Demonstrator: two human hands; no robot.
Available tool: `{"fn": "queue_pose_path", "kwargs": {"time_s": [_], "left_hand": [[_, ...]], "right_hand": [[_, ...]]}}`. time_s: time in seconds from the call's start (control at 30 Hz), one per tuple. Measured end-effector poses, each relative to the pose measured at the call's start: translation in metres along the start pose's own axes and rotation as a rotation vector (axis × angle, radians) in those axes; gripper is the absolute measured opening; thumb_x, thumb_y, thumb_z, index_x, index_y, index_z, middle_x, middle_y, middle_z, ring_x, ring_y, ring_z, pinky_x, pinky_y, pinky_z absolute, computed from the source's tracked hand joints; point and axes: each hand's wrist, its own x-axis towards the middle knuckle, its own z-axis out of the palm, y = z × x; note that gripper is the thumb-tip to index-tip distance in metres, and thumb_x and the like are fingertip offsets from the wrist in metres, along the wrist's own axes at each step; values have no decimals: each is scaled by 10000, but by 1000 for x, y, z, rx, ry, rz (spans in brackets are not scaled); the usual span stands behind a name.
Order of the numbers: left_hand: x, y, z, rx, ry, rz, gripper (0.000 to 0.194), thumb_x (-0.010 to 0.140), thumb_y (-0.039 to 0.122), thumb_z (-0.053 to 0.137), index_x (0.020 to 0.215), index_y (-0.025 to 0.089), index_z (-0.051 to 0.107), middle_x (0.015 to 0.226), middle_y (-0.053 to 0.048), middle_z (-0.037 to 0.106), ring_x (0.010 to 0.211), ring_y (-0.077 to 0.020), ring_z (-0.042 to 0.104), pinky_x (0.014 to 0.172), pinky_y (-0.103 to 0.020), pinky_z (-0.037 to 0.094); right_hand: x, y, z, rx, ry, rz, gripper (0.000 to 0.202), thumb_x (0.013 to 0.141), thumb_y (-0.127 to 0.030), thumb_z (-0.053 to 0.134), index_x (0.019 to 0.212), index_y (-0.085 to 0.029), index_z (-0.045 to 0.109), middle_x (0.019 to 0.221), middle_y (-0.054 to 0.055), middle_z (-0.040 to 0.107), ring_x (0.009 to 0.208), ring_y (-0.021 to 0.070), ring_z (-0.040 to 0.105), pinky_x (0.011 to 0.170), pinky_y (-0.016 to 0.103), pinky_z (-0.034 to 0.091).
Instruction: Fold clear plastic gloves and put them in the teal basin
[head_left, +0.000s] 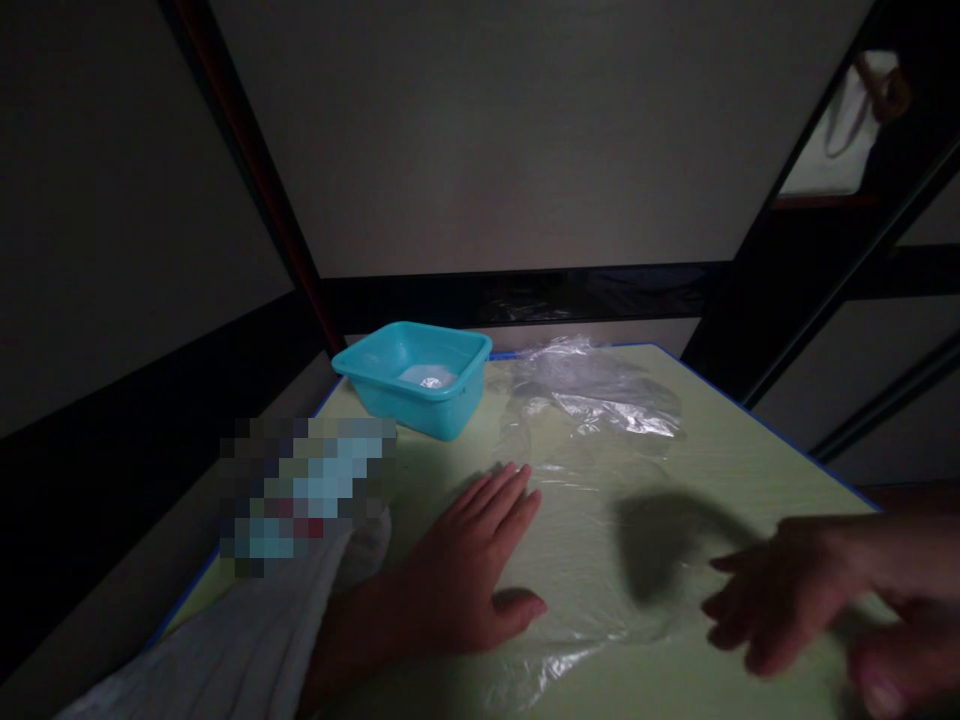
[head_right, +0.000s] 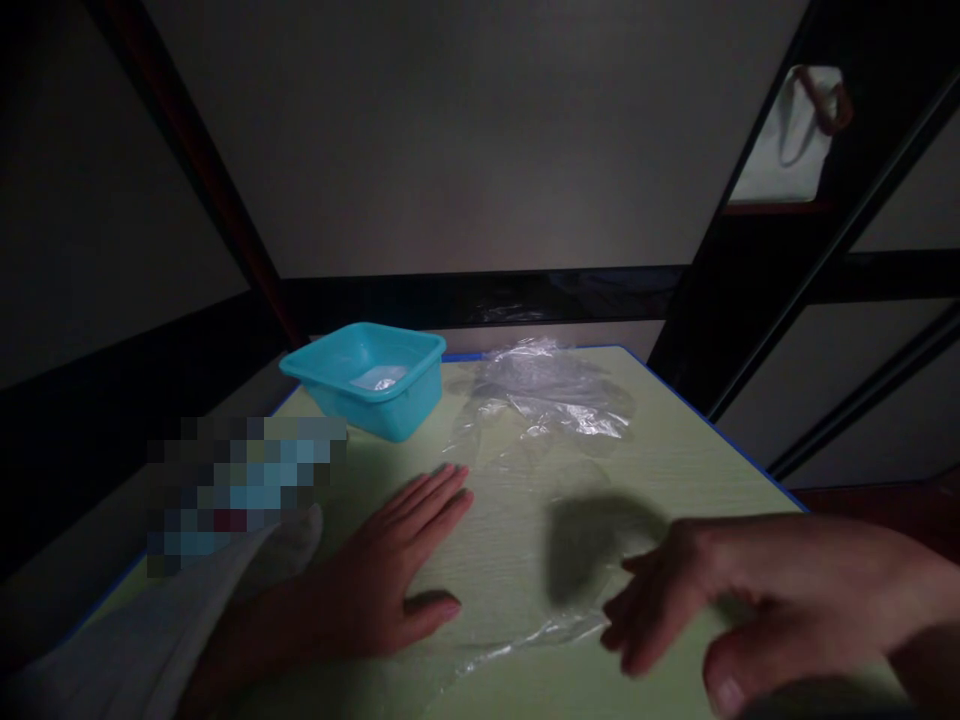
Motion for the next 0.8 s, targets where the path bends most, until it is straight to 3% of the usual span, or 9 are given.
{"fn": "queue_pose_path", "kwargs": {"time_s": [0.1, 0.23, 0.33, 0.5, 0.67, 0.8], "left_hand": [[-1, 3, -2, -24, 54, 107, 649, 766, 298, 563, 1334, 71, 347, 1468, -171, 248, 1369, -243, 186, 1108, -440, 209], [-2, 8, -7, -77, -61, 245, 553, 847, 310, 509, 1330, 82, 366, 1442, -138, 327, 1352, -180, 248, 1110, -328, 227], [-1, 10, -8, -65, -137, 290, 559, 881, 371, 469, 1357, 108, 339, 1436, -128, 343, 1346, -205, 262, 1111, -334, 213], [1, 10, -9, -22, -182, 314, 547, 877, 393, 470, 1350, 142, 360, 1356, -108, 464, 1274, -252, 385, 1103, -384, 214], [0, 10, -10, -77, -170, 317, 553, 891, 383, 451, 1370, 136, 323, 1432, -115, 353, 1329, -247, 295, 1107, -380, 212], [-1, 9, -9, -106, -188, 333, 557, 915, 388, 401, 1392, 130, 275, 1481, -122, 223, 1372, -247, 172, 1121, -418, 174]], "right_hand": [[36, -7, 6, 37, 17, -6, 469, 901, -488, 382, 1333, -309, 416, 1412, 12, 396, 1320, 256, 298, 1071, 506, 261], [92, -11, 9, 124, -16, -59, 440, 942, -420, 319, 1361, -293, 366, 1427, 6, 366, 1311, 221, 322, 1069, 475, 287], [114, -6, 21, 140, -130, -139, 466, 957, -368, 303, 1397, -213, 296, 1455, 32, 303, 1332, 177, 276, 1094, 413, 260], [116, 5, 45, -42, -241, -209, 531, 952, -414, 292, 1420, -173, 222, 1471, 57, 245, 1360, 174, 179, 1128, 414, 134], [113, 26, 40, -98, -233, -182, 626, 915, -523, 303, 1428, -185, 184, 1477, 62, 214, 1368, 215, 136, 1113, 475, 147], [114, 45, 33, -155, -200, -123, 617, 927, -517, 248, 1428, -161, 190, 1478, 68, 213, 1370, 218, 108, 1113, 484, 146]]}}
